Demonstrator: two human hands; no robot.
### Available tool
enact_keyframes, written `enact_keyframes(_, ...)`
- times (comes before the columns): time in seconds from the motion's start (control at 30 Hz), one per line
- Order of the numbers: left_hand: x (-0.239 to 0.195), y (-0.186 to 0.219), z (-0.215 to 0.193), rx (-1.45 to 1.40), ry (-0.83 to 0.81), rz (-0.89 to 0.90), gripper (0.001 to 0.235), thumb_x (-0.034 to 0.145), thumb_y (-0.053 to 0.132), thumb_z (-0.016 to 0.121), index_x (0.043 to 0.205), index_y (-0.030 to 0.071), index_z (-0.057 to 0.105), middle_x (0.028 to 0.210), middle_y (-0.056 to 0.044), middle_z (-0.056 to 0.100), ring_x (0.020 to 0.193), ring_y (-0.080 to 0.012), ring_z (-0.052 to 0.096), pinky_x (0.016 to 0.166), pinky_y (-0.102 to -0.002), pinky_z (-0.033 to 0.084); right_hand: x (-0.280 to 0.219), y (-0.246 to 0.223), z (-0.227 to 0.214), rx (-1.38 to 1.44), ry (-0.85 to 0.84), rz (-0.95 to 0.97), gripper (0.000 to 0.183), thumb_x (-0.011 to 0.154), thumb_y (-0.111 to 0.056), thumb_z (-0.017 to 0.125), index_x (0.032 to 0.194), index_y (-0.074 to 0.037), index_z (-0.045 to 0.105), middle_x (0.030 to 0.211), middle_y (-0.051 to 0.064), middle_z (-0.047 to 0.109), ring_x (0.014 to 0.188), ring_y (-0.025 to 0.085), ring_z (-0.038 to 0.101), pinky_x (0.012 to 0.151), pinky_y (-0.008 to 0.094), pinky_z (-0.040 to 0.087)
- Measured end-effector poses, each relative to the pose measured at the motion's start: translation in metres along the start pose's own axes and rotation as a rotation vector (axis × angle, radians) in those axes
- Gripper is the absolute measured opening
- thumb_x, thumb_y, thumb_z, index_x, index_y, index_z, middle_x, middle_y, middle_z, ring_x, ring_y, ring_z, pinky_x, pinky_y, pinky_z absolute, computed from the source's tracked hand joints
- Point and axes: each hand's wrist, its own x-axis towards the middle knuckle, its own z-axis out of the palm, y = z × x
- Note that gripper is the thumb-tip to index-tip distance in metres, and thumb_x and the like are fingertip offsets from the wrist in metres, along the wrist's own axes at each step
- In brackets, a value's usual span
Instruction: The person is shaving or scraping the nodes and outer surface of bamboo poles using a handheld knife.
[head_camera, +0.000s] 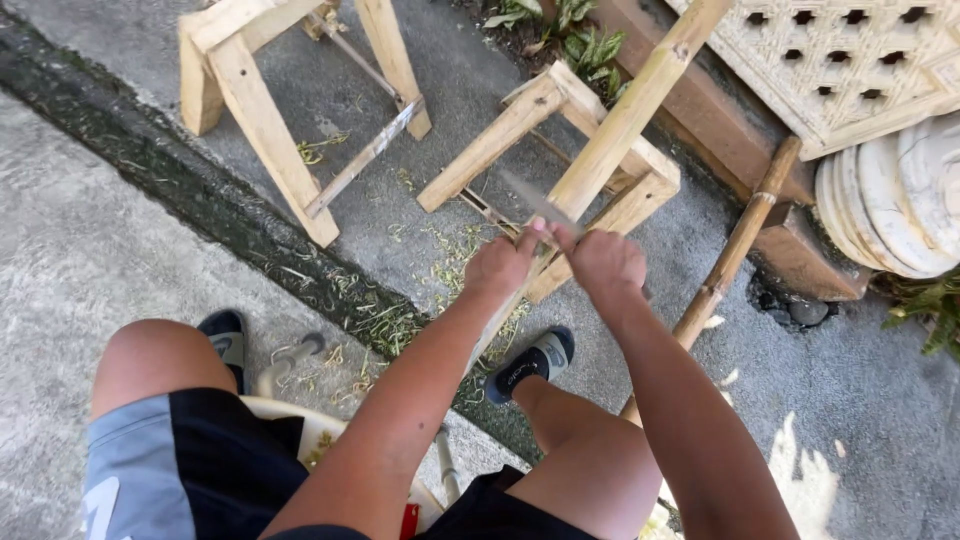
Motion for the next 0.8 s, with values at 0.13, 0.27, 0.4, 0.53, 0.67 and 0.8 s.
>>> enact_keyframes(0.13,0.0,0.004,-0.003,0.006,0.023,-0.047,0.086,0.104,0.072,0.008,0.079,0.012,0.065,0.062,0.005,0.042,0.045,-0.0085,0.034,0.041,-0.031,0.03,0.012,0.009,0.007,0.276,0.07,0.141,0.084,0.095,-0.087,0.029,0.064,-0.015,0.059,0.058,0.003,0.048,0.052,0.014,0.046,0.047,0.036,0.041)
enact_keyframes(0.27,-0.01,0.009,-0.002,-0.047,0.057,-0.027,0.073,0.105,0.064,0.018,0.103,0.01,0.066,0.066,0.001,0.049,0.045,-0.0075,0.038,0.038,-0.031,0.038,-0.035,0.005,0.016,1.345,-0.019,0.229,0.073,0.098,-0.079,0.031,0.066,-0.014,0.042,0.053,-0.002,0.039,0.042,0.014,0.039,0.04,0.036,0.038)
enact_keyframes(0.4,-0.036,0.028,-0.014,0.118,0.187,0.157,0.068,0.097,0.056,0.045,0.148,0.01,0.044,0.11,-0.016,0.062,0.059,-0.0161,0.059,0.04,-0.028,0.049,-0.067,-0.004,0.03,2.083,-0.207,0.274,0.062,0.097,-0.071,0.042,0.066,-0.017,0.04,0.049,-0.005,0.032,0.042,0.011,0.034,0.041,0.028,0.031)
enact_keyframes(0.53,-0.025,0.018,-0.001,0.416,0.303,0.405,0.069,0.101,0.05,0.046,0.155,0.008,0.036,0.142,-0.022,0.049,0.083,-0.0236,0.069,0.05,-0.027,0.056,-0.052,0.012,0.098,2.187,-0.282,0.227,0.042,0.102,-0.046,0.06,0.074,-0.019,0.043,0.056,-0.005,0.035,0.048,0.011,0.037,0.047,0.027,0.032)
enact_keyframes(0.67,-0.023,0.019,0.004,0.537,0.409,0.496,0.058,0.101,0.045,0.042,0.15,0.015,0.043,0.151,-0.017,0.044,0.118,-0.0349,0.061,0.051,-0.028,0.064,-0.049,0.007,0.088,2.211,-0.243,0.265,0.036,0.101,-0.04,0.057,0.076,-0.017,0.045,0.057,-0.002,0.04,0.051,0.015,0.041,0.051,0.033,0.039)
enact_keyframes(0.8,-0.021,0.013,0.008,0.53,0.45,0.557,0.051,0.106,0.038,0.043,0.143,0.007,0.056,0.145,-0.014,0.054,0.112,-0.0258,0.064,0.07,-0.031,0.064,-0.026,0.008,0.082,2.217,-0.232,0.273,0.036,0.104,-0.043,0.048,0.079,-0.017,0.046,0.062,0.001,0.047,0.058,0.019,0.048,0.06,0.038,0.044)
